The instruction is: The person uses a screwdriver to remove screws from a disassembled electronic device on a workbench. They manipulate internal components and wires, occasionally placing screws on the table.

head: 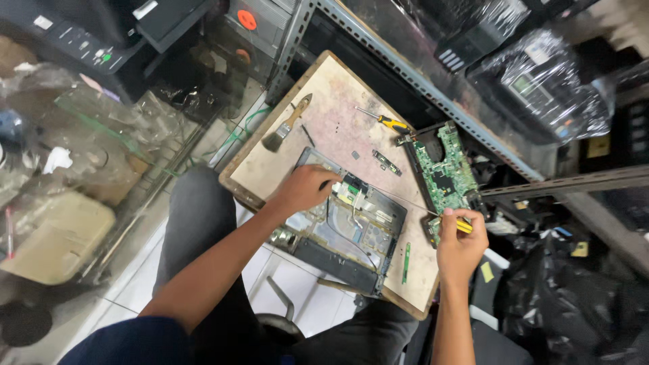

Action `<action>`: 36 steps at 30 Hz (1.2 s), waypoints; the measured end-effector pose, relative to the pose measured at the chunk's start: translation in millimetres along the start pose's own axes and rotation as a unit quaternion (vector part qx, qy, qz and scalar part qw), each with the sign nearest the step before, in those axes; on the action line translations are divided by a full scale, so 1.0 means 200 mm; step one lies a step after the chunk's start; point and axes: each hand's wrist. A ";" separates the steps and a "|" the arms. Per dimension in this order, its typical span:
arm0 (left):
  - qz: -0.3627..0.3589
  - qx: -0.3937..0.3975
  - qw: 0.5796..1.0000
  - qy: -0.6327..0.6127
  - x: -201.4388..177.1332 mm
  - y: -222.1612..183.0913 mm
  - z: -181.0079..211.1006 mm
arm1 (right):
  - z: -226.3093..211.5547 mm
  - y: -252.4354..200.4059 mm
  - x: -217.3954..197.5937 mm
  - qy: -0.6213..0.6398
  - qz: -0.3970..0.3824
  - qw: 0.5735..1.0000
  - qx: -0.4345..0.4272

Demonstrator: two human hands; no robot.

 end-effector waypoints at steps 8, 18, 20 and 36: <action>-0.013 -0.038 0.999 -0.001 -0.16 -0.04 0.17 | -0.18 0.09 0.05 -0.129 -0.069 0.987 -0.063; -0.015 0.027 0.998 0.055 -0.02 -0.01 0.05 | -0.37 0.10 0.15 -0.238 -0.149 0.944 -0.172; -0.023 0.008 0.998 0.055 -0.01 -0.02 0.05 | -0.40 0.09 0.18 -0.230 -0.154 0.946 -0.168; -0.045 -0.015 0.999 -0.022 -0.09 -0.02 0.06 | -0.41 0.15 0.31 -0.178 -0.218 0.946 -0.162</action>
Point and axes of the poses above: each hand's wrist, its own y-axis towards the middle knuckle, its own x-axis out of the palm, z = x × y, and after that the axes turned 4 degrees about -x, right-handed
